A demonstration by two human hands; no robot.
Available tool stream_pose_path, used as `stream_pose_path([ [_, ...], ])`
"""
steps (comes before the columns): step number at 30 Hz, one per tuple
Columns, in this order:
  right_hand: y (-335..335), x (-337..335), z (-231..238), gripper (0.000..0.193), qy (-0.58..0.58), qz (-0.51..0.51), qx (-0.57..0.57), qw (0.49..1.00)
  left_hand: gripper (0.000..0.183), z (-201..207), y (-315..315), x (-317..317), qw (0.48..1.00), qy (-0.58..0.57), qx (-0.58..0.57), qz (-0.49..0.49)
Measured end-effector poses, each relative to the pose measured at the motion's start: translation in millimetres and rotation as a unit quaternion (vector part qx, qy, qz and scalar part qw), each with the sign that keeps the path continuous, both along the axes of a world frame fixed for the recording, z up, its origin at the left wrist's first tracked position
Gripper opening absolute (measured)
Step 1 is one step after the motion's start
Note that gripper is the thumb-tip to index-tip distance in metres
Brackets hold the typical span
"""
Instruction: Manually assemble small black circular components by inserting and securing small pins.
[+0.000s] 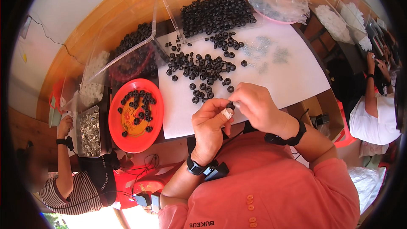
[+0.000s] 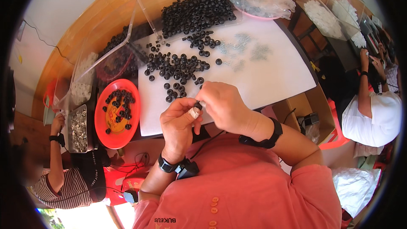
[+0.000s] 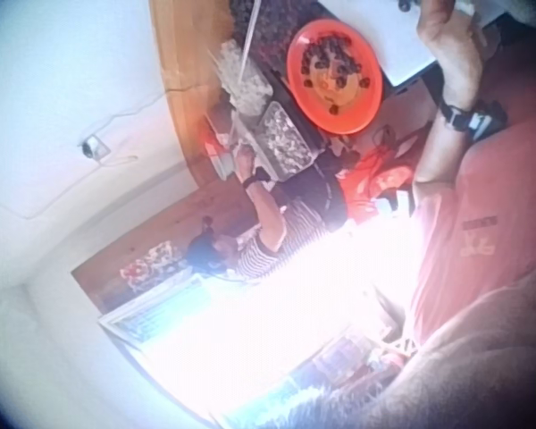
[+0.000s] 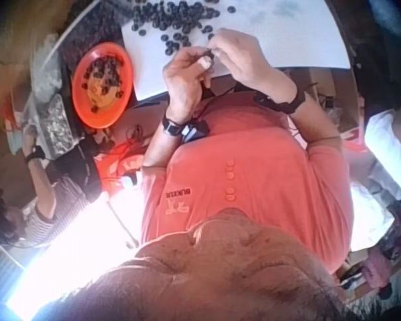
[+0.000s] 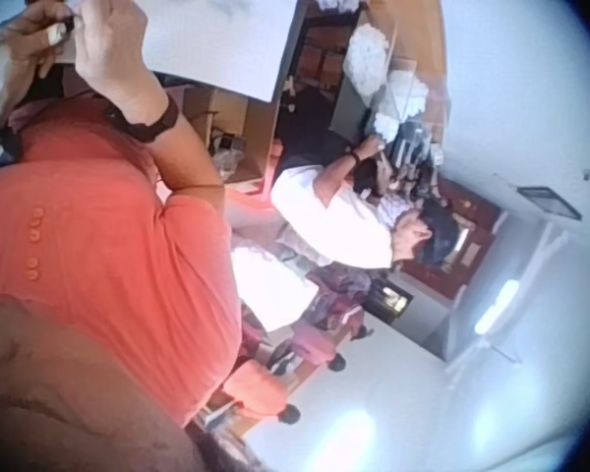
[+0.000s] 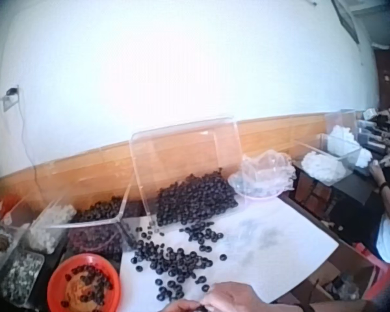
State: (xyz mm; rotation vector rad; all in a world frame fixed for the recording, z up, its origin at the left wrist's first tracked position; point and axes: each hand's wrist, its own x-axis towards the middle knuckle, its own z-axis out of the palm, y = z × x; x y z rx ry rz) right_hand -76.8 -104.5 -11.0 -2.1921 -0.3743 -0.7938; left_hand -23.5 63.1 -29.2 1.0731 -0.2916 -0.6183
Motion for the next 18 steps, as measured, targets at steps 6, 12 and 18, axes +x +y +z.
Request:
stream_pose_path([
  [6, 10, -1, 2, 0.021, -0.100, -0.067, -0.168, 0.978, 0.015, -1, 0, -1, 1.000, -0.009, -0.011, 0.006],
  [12, 9, -8, -2, 0.028, -0.055, -0.005, -0.048, 0.997, 0.014, 5, 1, -3, 1.000, -0.005, -0.005, 0.003],
  [18, 26, -4, -23, 0.032, -0.087, -0.120, -0.079, 0.986, 0.015, 7, -2, -3, 0.999, -0.017, 0.025, 0.013],
])
